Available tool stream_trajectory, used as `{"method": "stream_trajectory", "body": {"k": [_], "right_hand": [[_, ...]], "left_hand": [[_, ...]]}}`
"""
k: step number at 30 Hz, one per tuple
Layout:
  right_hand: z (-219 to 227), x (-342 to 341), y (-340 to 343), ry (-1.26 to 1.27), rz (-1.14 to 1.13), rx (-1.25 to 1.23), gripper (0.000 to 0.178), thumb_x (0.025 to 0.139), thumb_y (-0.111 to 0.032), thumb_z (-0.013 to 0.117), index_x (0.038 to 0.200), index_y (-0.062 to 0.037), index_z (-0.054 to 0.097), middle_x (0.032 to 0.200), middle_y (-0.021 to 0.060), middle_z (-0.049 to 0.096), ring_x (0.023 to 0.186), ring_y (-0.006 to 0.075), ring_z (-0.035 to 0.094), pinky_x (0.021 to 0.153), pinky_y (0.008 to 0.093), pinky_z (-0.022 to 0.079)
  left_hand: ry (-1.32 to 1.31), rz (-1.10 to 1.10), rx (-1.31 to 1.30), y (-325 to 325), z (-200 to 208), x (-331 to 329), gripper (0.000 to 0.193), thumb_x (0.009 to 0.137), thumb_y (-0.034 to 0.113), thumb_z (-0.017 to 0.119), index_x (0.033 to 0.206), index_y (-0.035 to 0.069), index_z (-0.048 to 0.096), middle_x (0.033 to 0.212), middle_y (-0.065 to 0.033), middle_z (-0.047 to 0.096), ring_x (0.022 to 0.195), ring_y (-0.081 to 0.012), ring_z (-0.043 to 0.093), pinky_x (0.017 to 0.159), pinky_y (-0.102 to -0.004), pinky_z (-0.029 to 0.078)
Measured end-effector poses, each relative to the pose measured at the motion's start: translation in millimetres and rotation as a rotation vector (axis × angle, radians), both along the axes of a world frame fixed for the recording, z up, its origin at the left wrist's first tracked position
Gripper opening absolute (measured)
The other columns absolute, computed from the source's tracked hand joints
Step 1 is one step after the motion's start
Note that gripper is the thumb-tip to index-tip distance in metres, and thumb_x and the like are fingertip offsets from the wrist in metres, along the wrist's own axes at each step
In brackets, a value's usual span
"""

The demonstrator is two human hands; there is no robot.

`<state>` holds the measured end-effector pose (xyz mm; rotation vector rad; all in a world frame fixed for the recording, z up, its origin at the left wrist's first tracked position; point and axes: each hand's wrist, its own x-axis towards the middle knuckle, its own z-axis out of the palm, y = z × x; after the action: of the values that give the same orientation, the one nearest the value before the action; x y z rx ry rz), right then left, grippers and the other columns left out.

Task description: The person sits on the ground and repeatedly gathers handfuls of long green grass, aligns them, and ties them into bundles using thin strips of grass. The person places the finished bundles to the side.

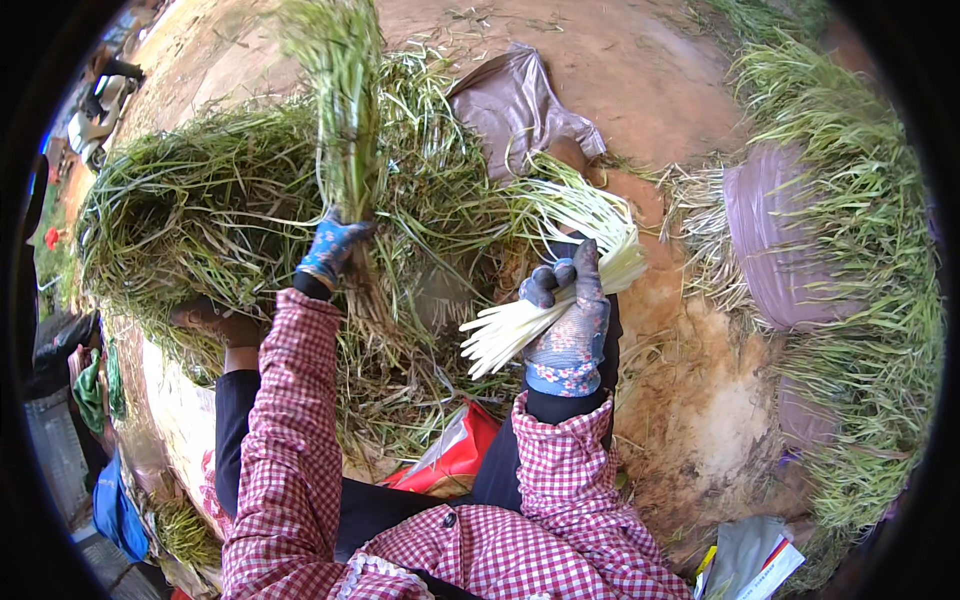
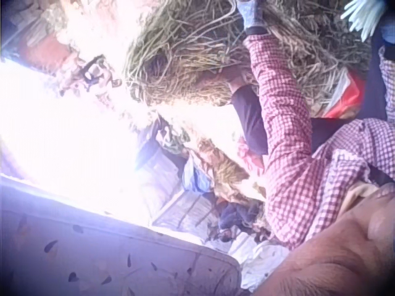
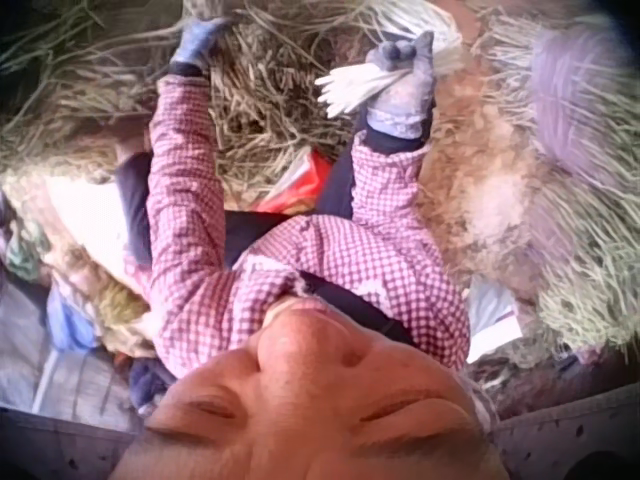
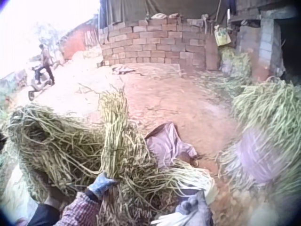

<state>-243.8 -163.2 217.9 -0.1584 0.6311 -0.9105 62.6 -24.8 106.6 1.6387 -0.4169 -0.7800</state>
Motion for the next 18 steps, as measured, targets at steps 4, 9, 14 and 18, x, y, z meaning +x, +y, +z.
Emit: {"method": "stream_trajectory", "body": {"k": [4, 9, 14, 18], "right_hand": [[-4, 0, -2, -0.001, -0.032, 0.042, 0.029, 0.085, -0.033, 0.065, 0.069, -0.0147, 0.050, 0.059, -0.0036, 0.049, 0.047, 0.0119, 0.045, 0.042, 0.0228, 0.033], [-10, 2, -1, -0.029, 0.021, 0.039, 0.031, 0.087, -0.032, 0.063, 0.065, -0.0142, 0.049, 0.058, -0.0038, 0.050, 0.048, 0.0120, 0.048, 0.042, 0.0238, 0.033], [-11, 1, 2, -0.012, 0.010, 0.011, 0.027, 0.086, -0.031, 0.064, 0.071, -0.0147, 0.049, 0.060, -0.0036, 0.049, 0.048, 0.0124, 0.045, 0.042, 0.0253, 0.033], [-9, -1, 3, -0.006, 0.004, 0.020, 0.025, 0.086, -0.031, 0.065, 0.075, -0.0140, 0.049, 0.061, -0.0033, 0.048, 0.048, 0.0128, 0.043, 0.042, 0.0256, 0.033]], "left_hand": [[-0.479, -0.021, 0.674, -17, -85, -73, 0.104, 0.065, 0.028, 0.080, 0.143, 0.003, 0.016, 0.133, -0.0278, 0.040, 0.119, -0.0362, 0.047, 0.100, -0.0395, 0.040], [-0.357, 0.136, 0.959, -26, -95, -150, 0.120, 0.060, 0.042, 0.082, 0.146, 0.010, 0.005, 0.143, -0.0280, 0.023, 0.130, -0.0403, 0.030, 0.105, -0.0436, 0.032], [-0.377, 0.144, 1.034, -23, -93, -151, 0.119, 0.060, 0.030, 0.083, 0.146, 0.013, 0.003, 0.140, -0.0275, 0.029, 0.125, -0.0390, 0.038, 0.103, -0.0408, 0.037], [-0.183, 0.158, 0.899, -10, -119, -129, 0.113, 0.058, 0.013, 0.079, 0.145, 0.008, 0.008, 0.127, -0.0251, 0.047, 0.110, -0.0351, 0.053, 0.095, -0.0359, 0.045]]}}
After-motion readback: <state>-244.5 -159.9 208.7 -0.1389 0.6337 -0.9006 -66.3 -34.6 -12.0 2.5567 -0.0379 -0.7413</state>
